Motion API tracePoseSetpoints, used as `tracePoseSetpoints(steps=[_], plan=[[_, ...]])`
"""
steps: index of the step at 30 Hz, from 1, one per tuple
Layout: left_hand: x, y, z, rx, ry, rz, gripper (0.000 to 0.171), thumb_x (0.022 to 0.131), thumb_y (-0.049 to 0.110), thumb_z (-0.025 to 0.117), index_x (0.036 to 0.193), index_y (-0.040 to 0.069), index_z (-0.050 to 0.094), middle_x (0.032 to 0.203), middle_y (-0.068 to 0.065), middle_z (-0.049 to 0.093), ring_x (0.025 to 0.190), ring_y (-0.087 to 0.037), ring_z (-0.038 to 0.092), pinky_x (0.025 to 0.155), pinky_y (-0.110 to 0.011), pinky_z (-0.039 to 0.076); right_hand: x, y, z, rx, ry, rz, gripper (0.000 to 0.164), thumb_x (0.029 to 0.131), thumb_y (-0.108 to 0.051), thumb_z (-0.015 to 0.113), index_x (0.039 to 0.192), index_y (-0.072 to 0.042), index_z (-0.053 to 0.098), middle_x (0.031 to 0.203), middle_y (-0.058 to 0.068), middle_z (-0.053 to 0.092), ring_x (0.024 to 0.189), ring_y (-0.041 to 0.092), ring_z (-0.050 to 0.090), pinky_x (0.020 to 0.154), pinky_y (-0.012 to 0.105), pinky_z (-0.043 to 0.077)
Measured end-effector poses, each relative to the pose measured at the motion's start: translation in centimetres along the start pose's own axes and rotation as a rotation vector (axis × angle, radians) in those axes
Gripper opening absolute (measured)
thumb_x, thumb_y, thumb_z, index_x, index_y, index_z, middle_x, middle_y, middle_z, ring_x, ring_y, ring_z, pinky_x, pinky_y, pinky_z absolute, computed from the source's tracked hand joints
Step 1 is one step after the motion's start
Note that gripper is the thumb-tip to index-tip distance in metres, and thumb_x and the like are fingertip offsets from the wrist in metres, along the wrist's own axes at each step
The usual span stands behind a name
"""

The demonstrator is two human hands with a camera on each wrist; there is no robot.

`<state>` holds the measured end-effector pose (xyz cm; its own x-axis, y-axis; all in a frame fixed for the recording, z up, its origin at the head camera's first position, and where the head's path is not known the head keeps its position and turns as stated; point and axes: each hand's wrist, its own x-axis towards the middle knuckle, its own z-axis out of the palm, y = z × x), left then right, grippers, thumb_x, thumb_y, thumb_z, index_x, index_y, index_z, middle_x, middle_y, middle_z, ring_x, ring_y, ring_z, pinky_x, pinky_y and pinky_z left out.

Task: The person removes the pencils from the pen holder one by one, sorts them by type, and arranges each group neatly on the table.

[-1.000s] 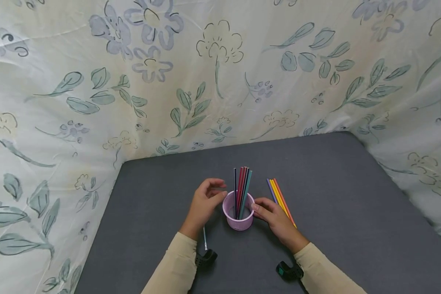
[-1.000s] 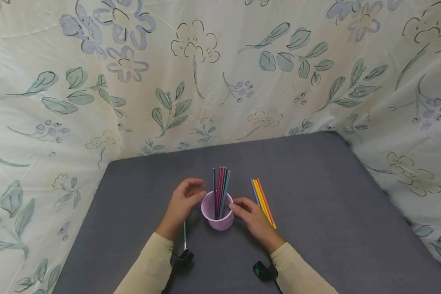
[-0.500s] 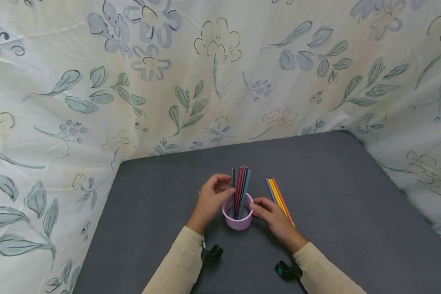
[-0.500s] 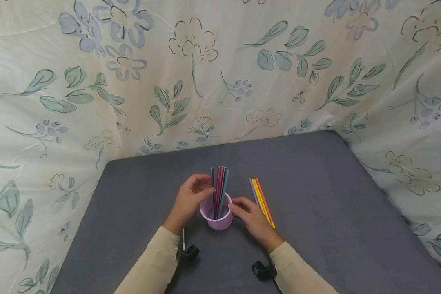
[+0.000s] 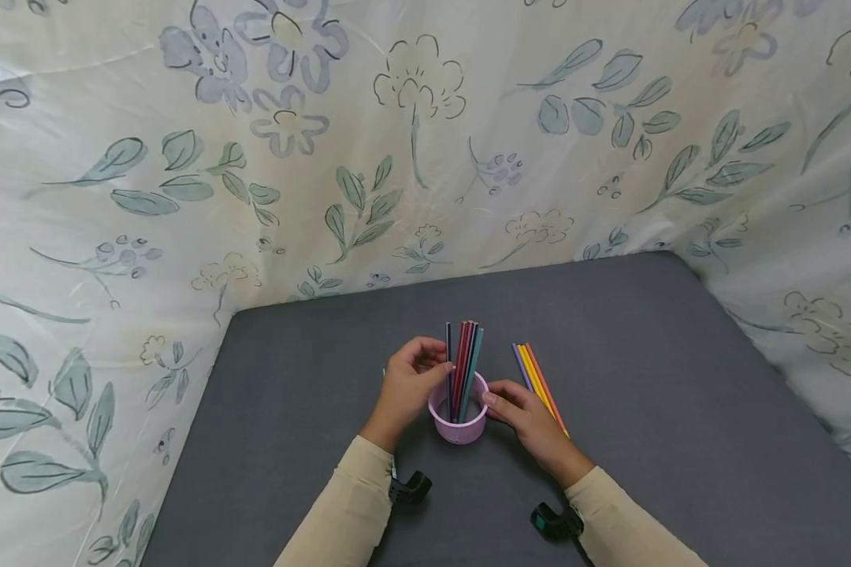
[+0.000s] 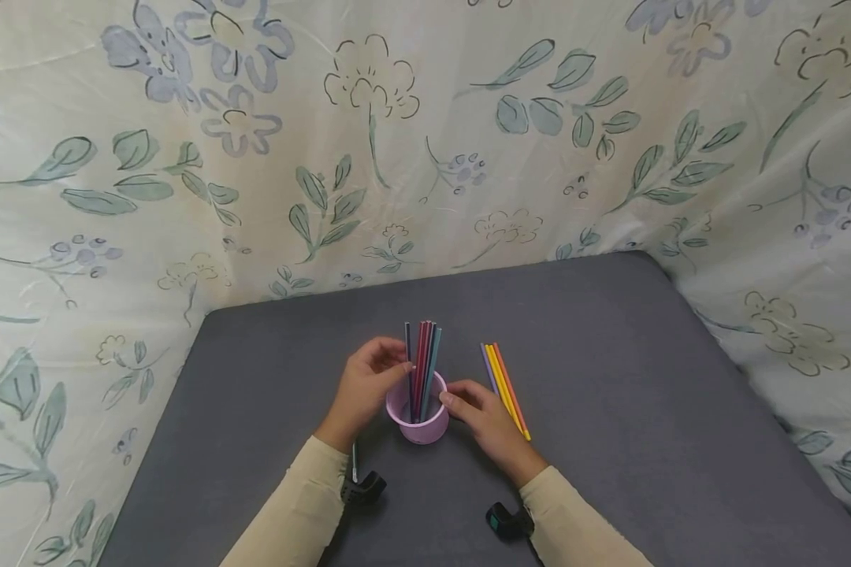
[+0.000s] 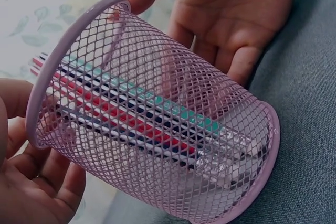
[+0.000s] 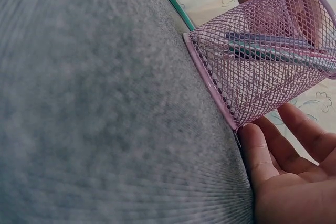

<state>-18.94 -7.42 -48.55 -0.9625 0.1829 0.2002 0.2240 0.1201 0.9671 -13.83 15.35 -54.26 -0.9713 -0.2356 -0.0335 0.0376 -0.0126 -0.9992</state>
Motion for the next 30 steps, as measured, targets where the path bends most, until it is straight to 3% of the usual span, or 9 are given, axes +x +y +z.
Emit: tracePoseSetpoints(steps=[16,30], plan=[[0.0,1.1,-0.4,-0.056,0.049,0.054,0.020,0.098,0.000,0.080,0.117,0.003,0.073,0.107,-0.012,0.069,0.097,-0.029,0.065,0.083,-0.030,0.056,-0.1,-0.2,0.0,0.005,-0.004,0.000,0.038,0.112,-0.022,0.062,0.134,0.009,0.065,0.130,0.021,0.068,0.124,0.038,0.065,0.104,0.032,0.053],[-0.2,1.5,-0.8,-0.065,0.099,0.057,0.018,0.097,0.001,0.081,0.113,0.003,0.072,0.105,-0.013,0.068,0.096,-0.028,0.065,0.079,-0.031,0.057,-0.1,-0.1,0.0,0.003,-0.007,-0.008,0.038,0.112,-0.022,0.062,0.134,0.009,0.065,0.131,0.022,0.068,0.124,0.038,0.065,0.105,0.035,0.054]])
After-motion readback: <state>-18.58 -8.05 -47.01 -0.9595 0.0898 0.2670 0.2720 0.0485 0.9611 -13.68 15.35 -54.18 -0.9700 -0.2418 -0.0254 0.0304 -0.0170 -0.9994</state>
